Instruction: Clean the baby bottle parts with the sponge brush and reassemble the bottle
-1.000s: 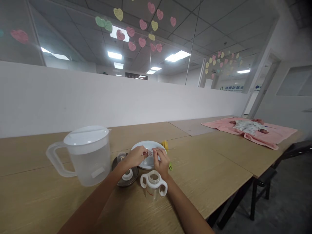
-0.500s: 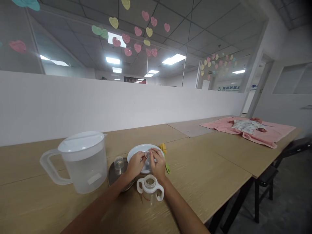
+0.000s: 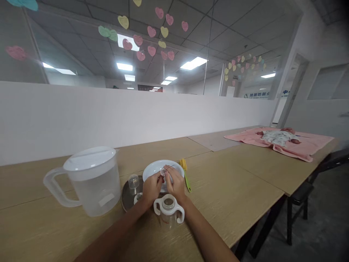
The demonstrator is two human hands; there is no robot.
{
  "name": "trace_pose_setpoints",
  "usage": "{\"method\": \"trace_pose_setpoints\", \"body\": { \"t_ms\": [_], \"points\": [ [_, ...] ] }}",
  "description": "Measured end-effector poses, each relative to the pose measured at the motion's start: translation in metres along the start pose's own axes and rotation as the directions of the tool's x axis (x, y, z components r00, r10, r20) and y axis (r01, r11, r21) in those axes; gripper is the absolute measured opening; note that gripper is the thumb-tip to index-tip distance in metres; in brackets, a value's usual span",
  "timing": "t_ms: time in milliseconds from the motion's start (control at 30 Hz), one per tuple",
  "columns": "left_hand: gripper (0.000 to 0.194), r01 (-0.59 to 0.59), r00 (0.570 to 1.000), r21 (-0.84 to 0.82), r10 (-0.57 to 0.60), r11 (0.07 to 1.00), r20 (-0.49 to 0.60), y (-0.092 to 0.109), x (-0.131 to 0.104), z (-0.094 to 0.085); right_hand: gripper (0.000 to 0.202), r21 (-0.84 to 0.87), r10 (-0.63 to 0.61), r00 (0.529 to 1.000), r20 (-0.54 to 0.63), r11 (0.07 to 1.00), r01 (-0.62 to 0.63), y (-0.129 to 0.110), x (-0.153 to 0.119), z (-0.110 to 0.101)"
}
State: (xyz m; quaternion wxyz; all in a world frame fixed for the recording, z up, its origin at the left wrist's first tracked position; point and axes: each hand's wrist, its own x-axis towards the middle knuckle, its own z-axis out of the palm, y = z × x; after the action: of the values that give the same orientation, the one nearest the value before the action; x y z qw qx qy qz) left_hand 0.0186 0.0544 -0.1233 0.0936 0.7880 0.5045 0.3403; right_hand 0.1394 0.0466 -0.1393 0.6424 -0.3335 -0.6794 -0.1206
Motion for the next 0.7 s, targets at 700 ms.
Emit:
{"method": "trace_pose_setpoints", "body": {
  "t_ms": [700],
  "points": [
    [0.042, 0.039, 0.995, 0.211, -0.057, 0.977, 0.079, 0.004, -0.009, 0.005, 0.030, -0.006, 0.062, 0.998, -0.034, 0.998, -0.062, 0.003, -0.005, 0.002]
  ]
}}
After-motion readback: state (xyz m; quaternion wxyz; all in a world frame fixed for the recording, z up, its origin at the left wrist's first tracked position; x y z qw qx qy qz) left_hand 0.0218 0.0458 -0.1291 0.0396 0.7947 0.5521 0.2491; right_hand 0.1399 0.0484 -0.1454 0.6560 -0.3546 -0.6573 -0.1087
